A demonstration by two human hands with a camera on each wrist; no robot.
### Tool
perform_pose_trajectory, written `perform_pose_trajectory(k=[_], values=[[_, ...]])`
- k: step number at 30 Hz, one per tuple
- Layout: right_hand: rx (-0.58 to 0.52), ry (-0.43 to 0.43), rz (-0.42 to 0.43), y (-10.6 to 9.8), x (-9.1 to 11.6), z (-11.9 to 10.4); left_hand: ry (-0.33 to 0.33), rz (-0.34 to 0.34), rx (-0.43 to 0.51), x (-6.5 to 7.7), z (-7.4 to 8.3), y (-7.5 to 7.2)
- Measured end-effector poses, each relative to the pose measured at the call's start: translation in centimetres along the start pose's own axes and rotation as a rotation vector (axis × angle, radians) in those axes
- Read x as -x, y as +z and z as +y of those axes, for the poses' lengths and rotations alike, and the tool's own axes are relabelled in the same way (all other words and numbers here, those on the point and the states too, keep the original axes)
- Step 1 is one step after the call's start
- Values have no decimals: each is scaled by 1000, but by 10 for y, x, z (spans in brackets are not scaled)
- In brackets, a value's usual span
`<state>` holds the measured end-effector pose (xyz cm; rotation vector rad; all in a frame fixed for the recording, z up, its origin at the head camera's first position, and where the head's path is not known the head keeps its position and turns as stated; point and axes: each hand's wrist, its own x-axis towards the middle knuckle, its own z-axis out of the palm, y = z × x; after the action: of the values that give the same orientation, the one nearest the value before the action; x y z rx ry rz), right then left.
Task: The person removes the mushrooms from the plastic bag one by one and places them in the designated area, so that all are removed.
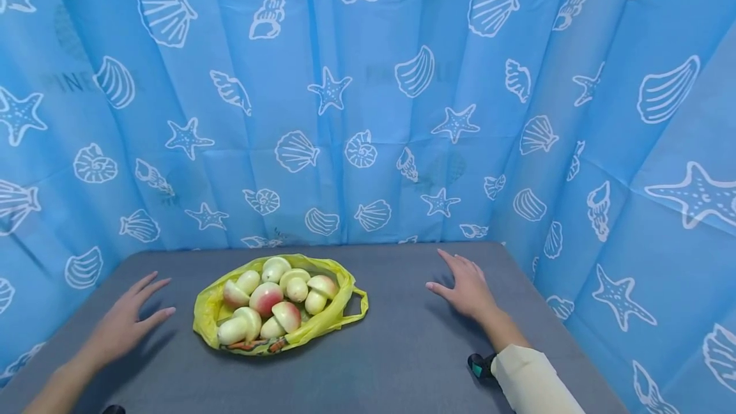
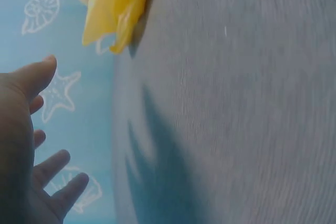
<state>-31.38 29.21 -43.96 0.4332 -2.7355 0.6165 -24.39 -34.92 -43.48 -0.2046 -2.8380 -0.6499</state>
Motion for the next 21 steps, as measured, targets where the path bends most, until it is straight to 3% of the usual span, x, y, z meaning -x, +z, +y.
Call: perform_pose_trajectory(k=[12, 21], values=[[-229, -55, 58, 22, -8, -54, -88, 26, 211, 2, 20, 18], [-324, -47, 58, 37, -13, -84, -151, 2, 404, 1, 32, 20]])
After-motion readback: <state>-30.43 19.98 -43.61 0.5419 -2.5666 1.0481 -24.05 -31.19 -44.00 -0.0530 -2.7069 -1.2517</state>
